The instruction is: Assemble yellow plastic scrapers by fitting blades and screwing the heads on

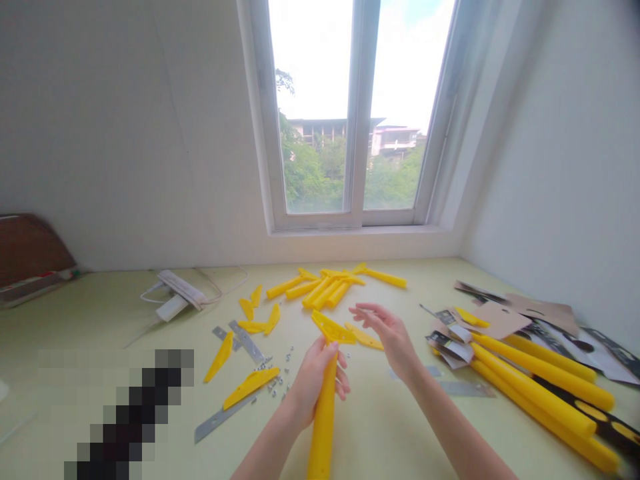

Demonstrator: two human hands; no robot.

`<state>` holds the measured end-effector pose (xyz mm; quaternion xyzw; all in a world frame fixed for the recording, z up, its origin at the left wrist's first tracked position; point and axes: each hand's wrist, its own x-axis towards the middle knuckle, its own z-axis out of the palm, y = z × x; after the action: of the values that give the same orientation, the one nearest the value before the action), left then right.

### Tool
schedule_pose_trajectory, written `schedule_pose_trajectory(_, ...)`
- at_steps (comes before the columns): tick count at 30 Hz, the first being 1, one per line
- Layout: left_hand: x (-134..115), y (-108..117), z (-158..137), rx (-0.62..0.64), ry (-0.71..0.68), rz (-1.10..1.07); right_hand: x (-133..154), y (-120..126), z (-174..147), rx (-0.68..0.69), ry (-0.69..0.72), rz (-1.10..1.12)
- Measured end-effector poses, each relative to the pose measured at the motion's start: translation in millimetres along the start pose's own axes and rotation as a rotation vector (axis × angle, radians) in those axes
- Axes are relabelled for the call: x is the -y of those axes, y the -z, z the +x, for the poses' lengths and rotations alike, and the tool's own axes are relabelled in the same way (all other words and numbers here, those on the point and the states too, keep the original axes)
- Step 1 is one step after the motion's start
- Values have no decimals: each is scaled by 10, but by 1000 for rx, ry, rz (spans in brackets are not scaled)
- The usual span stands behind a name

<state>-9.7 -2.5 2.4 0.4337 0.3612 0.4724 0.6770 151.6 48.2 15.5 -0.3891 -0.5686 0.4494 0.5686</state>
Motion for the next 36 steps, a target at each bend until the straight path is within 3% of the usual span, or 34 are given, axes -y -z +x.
schedule_pose_trajectory(7,9,2,8,25,-3,-29,61,62,13,5,25,-247)
schedule_pose_trajectory(15,6,-17,-26,54,39,-25,143,10,-47,223,-105,-156)
schedule_pose_trajectory(24,4,-35,-32,23,-21,6,67,-158,-118,92,5,-246)
schedule_pose_trajectory(36,-47,-75,-44,-13,-30,1,96,-160,-137,-15,49,-233)
